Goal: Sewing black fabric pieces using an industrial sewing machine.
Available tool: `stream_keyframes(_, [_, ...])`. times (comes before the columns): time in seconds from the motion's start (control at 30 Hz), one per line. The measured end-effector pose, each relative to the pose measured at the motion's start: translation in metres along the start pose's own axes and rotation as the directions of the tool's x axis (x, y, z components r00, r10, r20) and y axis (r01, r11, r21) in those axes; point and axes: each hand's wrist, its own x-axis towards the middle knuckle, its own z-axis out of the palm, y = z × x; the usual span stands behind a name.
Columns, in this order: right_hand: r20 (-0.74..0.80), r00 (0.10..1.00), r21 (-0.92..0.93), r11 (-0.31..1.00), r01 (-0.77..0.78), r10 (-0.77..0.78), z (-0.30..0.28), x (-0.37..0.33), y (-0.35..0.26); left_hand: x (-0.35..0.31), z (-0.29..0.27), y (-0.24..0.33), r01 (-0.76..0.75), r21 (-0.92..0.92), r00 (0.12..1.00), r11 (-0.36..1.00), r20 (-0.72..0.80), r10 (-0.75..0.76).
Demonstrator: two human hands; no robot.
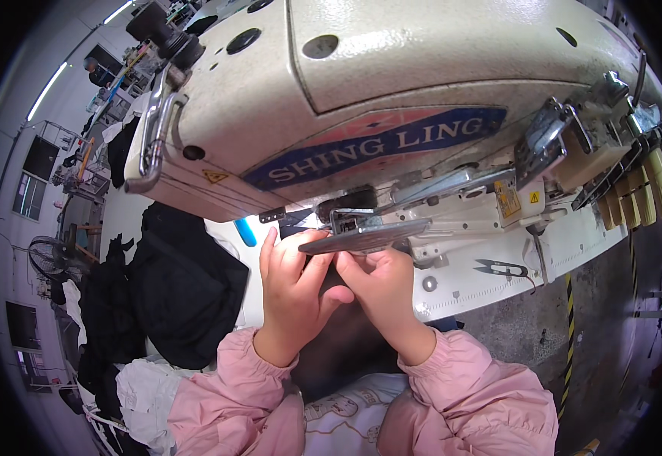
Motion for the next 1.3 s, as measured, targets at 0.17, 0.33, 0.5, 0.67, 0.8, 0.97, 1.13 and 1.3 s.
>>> stream_keyframes(0.17, [0.006, 0.999, -0.022, 0.999, 0.037, -0.037, -0.001, 0.002, 0.0, -0.001, 0.001, 0.001, 0.01, -0.013, 1.0, 1.0, 0.014, -0.01])
stream_keyframes(0.33, [0.017, 0.998, -0.024, 0.998, 0.057, -0.057, -0.002, 0.004, 0.002, 0.0, -0.001, 0.002, 0.03, -0.029, 0.999, 0.999, 0.027, -0.029])
stream_keyframes(0.5, [0.116, 0.986, -0.022, 0.993, -0.118, 0.12, -0.016, 0.004, 0.007, -0.003, 0.001, 0.002, 0.027, -0.017, 0.999, 0.999, 0.023, -0.027])
stream_keyframes(0.67, [0.135, 0.983, -0.121, 0.987, -0.106, 0.122, -0.02, 0.006, 0.005, -0.005, -0.002, -0.002, -0.009, -0.006, 1.0, 1.0, 0.015, 0.009])
stream_keyframes(0.8, [0.123, 0.988, -0.139, 0.988, -0.073, 0.091, -0.019, 0.005, 0.006, -0.006, -0.004, -0.004, -0.033, -0.016, 0.999, 0.999, 0.021, 0.034])
stream_keyframes(0.97, [0.1, 0.994, -0.103, 0.994, -0.042, 0.052, -0.014, 0.004, 0.006, -0.006, -0.002, -0.003, -0.029, -0.006, 0.999, 1.0, 0.014, 0.029])
stream_keyframes(1.13, [0.048, 0.999, -0.09, 0.996, 0.017, -0.013, -0.014, 0.003, 0.007, -0.007, -0.001, 0.0, -0.009, -0.002, 1.0, 1.0, 0.005, 0.009])
stream_keyframes(1.3, [0.046, 0.998, -0.097, 0.994, 0.044, -0.04, -0.014, 0.003, 0.006, -0.008, 0.0, 0.002, 0.004, 0.037, 1.0, 0.999, 0.026, -0.004])
